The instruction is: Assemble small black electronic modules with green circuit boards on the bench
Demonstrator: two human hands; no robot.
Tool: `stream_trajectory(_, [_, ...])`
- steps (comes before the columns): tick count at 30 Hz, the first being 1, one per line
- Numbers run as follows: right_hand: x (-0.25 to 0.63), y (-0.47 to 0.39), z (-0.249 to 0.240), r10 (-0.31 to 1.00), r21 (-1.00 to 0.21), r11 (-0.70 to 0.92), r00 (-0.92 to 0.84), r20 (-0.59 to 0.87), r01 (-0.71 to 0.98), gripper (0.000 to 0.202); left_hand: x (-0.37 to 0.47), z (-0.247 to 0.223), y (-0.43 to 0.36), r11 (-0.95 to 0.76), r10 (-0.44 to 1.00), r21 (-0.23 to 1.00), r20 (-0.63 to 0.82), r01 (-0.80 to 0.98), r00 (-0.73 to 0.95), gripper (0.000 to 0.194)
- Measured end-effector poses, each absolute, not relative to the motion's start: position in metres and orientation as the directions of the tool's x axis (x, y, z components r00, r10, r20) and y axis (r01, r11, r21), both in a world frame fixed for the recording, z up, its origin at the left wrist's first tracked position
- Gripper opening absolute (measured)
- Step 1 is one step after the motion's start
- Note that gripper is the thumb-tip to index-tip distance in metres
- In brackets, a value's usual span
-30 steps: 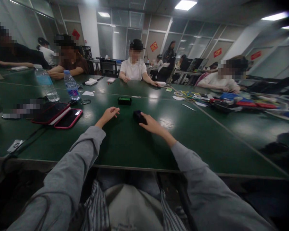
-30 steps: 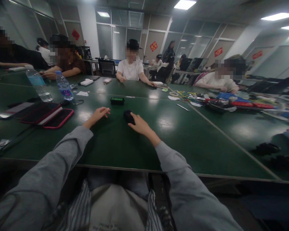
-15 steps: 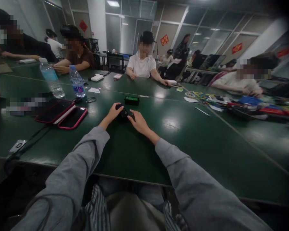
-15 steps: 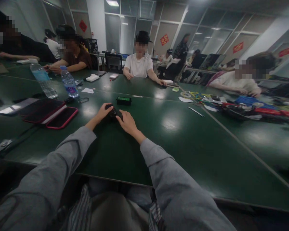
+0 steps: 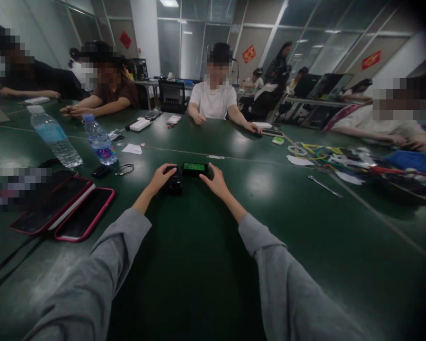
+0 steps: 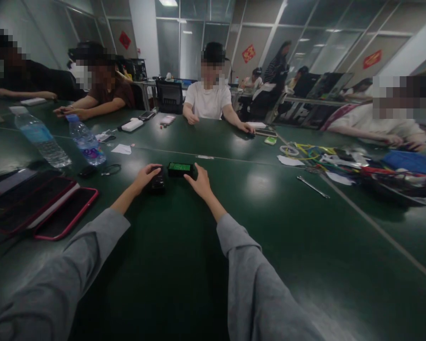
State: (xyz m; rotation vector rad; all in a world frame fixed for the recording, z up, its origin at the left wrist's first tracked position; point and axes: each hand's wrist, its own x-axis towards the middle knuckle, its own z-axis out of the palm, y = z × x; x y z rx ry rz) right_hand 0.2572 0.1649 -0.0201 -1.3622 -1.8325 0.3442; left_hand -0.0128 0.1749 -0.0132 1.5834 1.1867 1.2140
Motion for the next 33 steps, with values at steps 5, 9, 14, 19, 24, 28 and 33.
stream_trajectory(5, [0.263,0.182,-0.020,0.904,-0.703,0.412,-0.160,0.397,0.580,0.062,-0.011,-0.009,0.193,-0.145,0.988,0.971,0.133,0.191,0.071,0.045])
stream_trajectory(9, [0.261,0.180,-0.016,0.892,-0.648,0.427,-0.179,0.414,0.630,0.051,-0.009,-0.006,0.202,-0.114,0.991,0.976,0.098,0.186,0.092,0.046])
stream_trajectory(14, [0.255,0.171,-0.012,0.848,-0.554,0.443,-0.130,0.513,0.705,0.043,-0.008,-0.005,0.206,-0.135,0.988,0.970,0.116,0.202,0.104,0.046])
stream_trajectory(19, [0.246,0.156,-0.006,0.815,-0.358,0.444,-0.205,0.542,0.822,0.042,-0.008,-0.005,0.205,-0.127,0.988,0.974,0.107,0.188,0.111,0.047])
stream_trajectory(24, [0.236,0.143,0.000,0.803,-0.283,0.510,-0.331,0.497,0.812,0.043,-0.008,-0.005,0.203,-0.152,0.985,0.968,0.132,0.201,0.110,0.045])
stream_trajectory(28, [0.235,0.147,-0.006,0.835,-0.401,0.489,-0.283,0.473,0.774,0.057,-0.009,-0.005,0.204,-0.177,0.981,0.961,0.157,0.213,0.111,0.044])
stream_trajectory(33, [0.240,0.157,-0.011,0.865,-0.522,0.462,-0.233,0.445,0.717,0.055,-0.008,-0.004,0.204,-0.178,0.983,0.953,0.160,0.244,0.093,0.046])
